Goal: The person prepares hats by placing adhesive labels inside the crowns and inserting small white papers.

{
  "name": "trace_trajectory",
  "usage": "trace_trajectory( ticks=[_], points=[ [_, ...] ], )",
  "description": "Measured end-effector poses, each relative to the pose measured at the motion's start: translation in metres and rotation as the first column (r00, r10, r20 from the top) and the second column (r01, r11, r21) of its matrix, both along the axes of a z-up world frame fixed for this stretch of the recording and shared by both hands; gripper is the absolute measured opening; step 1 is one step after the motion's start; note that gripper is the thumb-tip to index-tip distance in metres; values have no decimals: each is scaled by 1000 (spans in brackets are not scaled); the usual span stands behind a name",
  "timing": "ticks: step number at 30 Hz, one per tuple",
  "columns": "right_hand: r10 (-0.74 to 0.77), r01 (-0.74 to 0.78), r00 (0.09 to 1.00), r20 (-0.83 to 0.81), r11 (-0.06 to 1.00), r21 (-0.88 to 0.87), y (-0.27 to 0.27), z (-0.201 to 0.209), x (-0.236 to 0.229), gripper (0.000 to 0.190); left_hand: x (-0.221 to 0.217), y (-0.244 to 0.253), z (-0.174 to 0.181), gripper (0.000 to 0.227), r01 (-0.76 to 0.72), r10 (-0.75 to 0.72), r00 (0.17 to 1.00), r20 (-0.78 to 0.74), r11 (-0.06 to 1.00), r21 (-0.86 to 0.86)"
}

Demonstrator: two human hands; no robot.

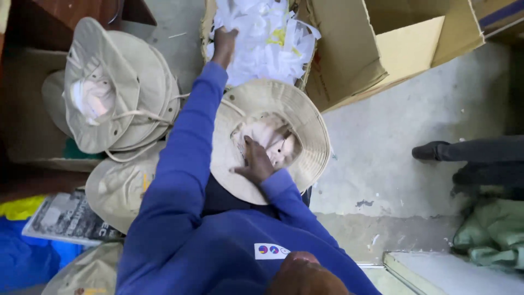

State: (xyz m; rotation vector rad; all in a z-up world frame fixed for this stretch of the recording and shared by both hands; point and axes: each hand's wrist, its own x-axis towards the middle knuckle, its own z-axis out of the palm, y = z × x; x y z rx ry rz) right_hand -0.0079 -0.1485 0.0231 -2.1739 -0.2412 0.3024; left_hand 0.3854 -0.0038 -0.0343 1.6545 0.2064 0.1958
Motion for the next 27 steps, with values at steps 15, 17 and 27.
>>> trace_trajectory(
  ticks=[15,17,27],
  points=[
    [-168,168,986,-14,981,102,-19,-24,8,15,-236,76,139,48,582,-517,807,-285,776,242],
    [-246,256,962,-116,963,81,-23,-42,17,15,-302,83,181,86,627,-438,684,-584,761,165],
    [141,-145,987,79,989,38,12,-8,12,53,-401,38,198,43,405,-439,844,308,898,172]
  ],
)
